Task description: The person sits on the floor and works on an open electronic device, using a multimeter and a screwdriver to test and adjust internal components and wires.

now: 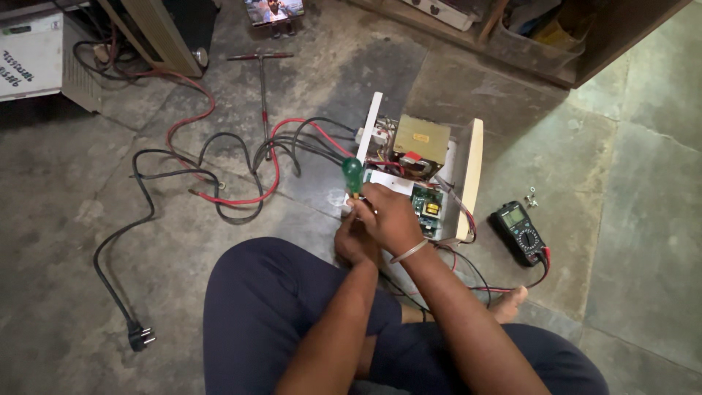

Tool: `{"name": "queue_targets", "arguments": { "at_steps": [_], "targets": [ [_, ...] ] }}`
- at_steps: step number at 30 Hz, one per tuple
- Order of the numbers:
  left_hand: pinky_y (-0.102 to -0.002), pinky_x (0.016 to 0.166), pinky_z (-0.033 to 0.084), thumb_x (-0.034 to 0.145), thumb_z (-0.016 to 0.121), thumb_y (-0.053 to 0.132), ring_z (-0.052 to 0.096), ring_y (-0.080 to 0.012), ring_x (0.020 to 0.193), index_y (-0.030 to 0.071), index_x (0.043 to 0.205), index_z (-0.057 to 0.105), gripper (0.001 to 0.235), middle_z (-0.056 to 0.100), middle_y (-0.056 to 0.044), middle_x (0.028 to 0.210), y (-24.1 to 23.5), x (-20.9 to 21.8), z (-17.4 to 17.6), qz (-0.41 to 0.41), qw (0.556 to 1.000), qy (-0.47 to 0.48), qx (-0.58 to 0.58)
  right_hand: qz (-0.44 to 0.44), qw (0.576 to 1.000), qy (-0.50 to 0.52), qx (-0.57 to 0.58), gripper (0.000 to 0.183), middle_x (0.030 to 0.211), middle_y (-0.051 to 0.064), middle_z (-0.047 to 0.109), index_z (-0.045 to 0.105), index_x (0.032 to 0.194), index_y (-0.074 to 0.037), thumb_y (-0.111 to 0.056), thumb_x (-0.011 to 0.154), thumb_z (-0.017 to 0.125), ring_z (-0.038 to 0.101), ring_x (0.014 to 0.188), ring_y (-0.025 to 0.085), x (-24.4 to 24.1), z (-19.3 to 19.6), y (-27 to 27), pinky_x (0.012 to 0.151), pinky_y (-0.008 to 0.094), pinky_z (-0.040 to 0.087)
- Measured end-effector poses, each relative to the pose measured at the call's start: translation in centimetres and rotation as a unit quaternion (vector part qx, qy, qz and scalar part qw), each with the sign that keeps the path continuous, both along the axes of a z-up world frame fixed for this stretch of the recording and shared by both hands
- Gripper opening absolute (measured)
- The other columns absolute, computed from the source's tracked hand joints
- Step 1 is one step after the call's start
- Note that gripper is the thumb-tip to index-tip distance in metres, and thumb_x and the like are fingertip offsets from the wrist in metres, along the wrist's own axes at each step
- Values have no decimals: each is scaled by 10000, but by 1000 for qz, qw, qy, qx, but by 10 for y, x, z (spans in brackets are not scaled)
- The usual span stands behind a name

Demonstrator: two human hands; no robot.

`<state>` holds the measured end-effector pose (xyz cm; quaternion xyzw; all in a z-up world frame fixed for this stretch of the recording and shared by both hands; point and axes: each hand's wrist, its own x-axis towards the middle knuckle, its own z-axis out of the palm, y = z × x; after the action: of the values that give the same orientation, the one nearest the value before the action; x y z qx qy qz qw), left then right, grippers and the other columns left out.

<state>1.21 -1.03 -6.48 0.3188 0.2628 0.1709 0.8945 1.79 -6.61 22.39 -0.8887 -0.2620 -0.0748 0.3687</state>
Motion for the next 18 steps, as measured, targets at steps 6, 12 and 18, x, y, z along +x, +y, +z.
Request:
{"name": "queue_targets", "arguments": {
  "at_steps": [6,12,18],
  "targets": [
    [-355,808,488,924,685,85,651,-248,900,-72,1141,688,268,683,-123,996,3,1,6,64,973,-44,-219,36,997,-3,65,229,958,146,717,702,1151,-97,-211,957,663,696,837,360,1,3,-6,723,450,553],
    [-372,837,525,858,659,74,678,-285,911,-31,1117,690,282,701,-129,993,7,-3,27,41,958,-27,-282,48,998,-14,36,176,974,136,726,718,1096,-110,-167,949,638,688,879,358,4,2,-9,753,451,541],
    [-358,937,528,945,588,-12,659,-267,1023,-47,1197,642,260,675,-145,1100,9,-4,27,11,908,-167,-384,42,998,-13,-37,165,884,158,688,672,967,-54,-215,929,684,674,846,377,-1,-3,-3,744,465,528]
  ]
}}
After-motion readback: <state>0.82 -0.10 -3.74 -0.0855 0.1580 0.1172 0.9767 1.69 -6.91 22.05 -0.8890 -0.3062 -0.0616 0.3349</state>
